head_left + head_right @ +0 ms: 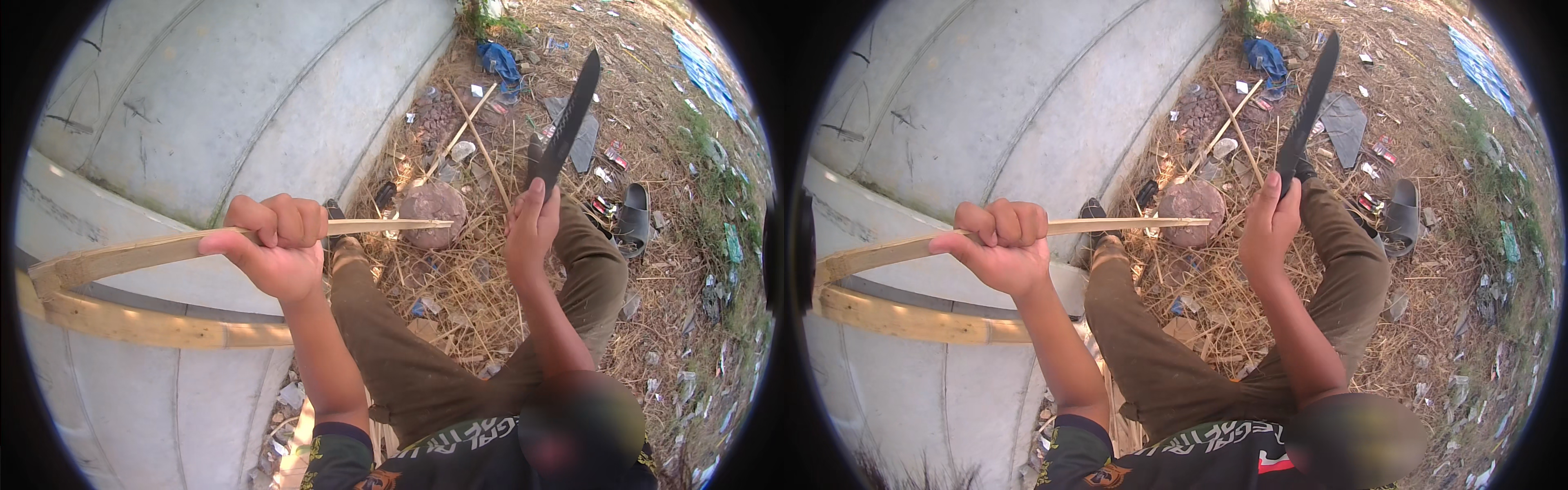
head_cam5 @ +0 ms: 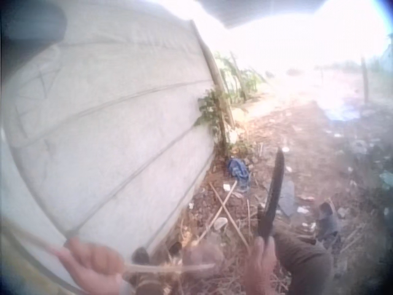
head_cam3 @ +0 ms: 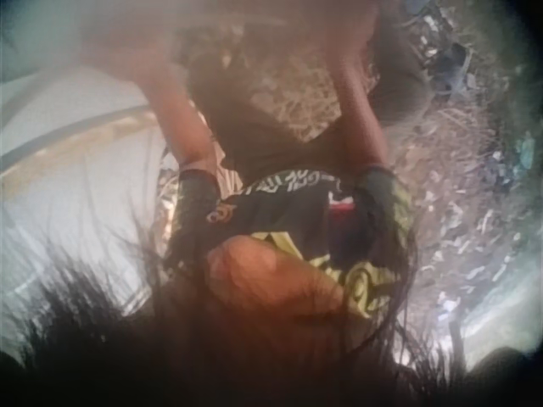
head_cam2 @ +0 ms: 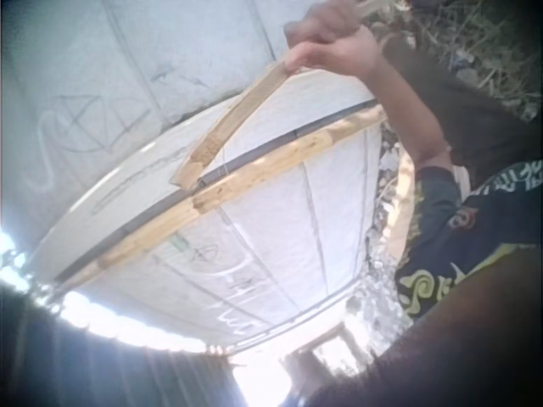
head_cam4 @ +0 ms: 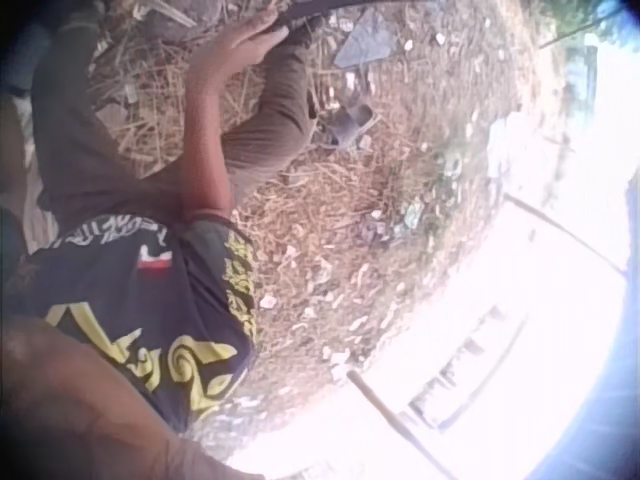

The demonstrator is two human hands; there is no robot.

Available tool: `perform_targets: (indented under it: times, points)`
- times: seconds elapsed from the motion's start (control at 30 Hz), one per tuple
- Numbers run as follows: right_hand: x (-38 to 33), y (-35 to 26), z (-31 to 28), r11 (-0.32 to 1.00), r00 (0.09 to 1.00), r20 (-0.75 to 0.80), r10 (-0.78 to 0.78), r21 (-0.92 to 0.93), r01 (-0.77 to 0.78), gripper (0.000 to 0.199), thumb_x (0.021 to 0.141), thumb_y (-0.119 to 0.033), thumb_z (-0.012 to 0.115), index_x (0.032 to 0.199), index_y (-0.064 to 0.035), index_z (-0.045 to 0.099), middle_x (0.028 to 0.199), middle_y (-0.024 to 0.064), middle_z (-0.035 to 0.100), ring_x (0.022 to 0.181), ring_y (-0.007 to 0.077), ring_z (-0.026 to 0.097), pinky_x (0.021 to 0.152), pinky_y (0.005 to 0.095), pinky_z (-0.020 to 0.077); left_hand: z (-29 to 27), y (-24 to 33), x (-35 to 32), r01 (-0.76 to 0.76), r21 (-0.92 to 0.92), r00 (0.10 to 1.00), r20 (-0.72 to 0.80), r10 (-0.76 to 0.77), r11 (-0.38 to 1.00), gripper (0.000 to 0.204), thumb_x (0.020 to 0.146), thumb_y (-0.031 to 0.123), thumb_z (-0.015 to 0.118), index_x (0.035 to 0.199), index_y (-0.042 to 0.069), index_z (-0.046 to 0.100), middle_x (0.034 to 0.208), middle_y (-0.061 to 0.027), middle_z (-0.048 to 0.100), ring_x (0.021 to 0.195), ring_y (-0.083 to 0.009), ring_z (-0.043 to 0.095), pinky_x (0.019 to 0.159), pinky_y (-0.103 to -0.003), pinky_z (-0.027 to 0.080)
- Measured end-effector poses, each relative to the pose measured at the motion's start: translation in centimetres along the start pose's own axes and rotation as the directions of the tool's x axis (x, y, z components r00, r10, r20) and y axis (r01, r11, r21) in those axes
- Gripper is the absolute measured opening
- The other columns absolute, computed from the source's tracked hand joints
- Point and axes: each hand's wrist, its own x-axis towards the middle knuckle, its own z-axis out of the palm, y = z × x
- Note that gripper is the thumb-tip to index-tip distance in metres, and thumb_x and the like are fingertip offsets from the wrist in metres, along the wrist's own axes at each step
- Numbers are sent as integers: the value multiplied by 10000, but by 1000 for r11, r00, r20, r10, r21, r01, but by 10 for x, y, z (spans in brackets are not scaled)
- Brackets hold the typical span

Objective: The person sits on the ground and uses a knife to sharpen a thin wooden stick, repeatedly scraping the blade along the wood to create a pointed tip. The person holds the stick in the left hand and the knife in the right hand, working over a small wooden block on the ground.

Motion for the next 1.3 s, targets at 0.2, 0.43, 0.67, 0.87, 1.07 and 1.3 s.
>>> perform_targets:
  times: [0.2,0.43,0.67,0.87,1.07,1.3]
  points:
    - [-82,111,-25,581,697,356,622,-807,-107,504,1023,-427,489,823,26,583,705,150,602,633,274,617,627,430,476,27,-4,0,4,61,999,53,-7,998,625,953,737,266,716,159,246,496,48,167,430,-86,86,404,-277,85]
    - [-12,-9,-12,902,737,522,429,-291,-318,414,1060,-441,445,818,-105,460,611,-37,389,439,40,336,384,239,284,40,-11,-5,-4,21,991,134,1,1000,624,957,728,258,725,149,262,487,42,195,434,-89,101,396,-281,103]
    - [-78,152,-37,838,928,355,112,-536,104,489,1057,-476,403,734,-111,434,581,-8,396,466,78,389,403,242,334,53,-15,10,2,2,994,109,-2,1000,619,962,718,277,704,156,254,484,45,182,422,-89,88,391,-281,74]
    - [-49,61,-10,551,438,342,831,-612,-567,507,1033,-498,465,859,-35,573,574,7,474,519,102,416,507,306,341,14,-6,0,3,-27,998,57,-1,1000,623,960,716,285,699,151,253,480,38,197,432,-87,87,395,-281,85]
    - [-74,94,-14,849,789,512,340,-529,-23,582,1037,-502,439,808,15,576,582,90,508,537,183,497,552,401,408,15,-4,-5,4,-29,999,48,-3,1000,620,956,715,321,691,160,247,481,45,186,429,-89,79,403,-284,68]
    - [-78,146,-22,671,643,358,677,-660,-339,599,1020,-533,436,834,9,610,625,150,583,570,296,566,602,445,445,-1,1,-12,-24,-105,998,61,31,994,629,952,723,287,699,148,249,490,43,189,435,-84,97,400,-284,84]
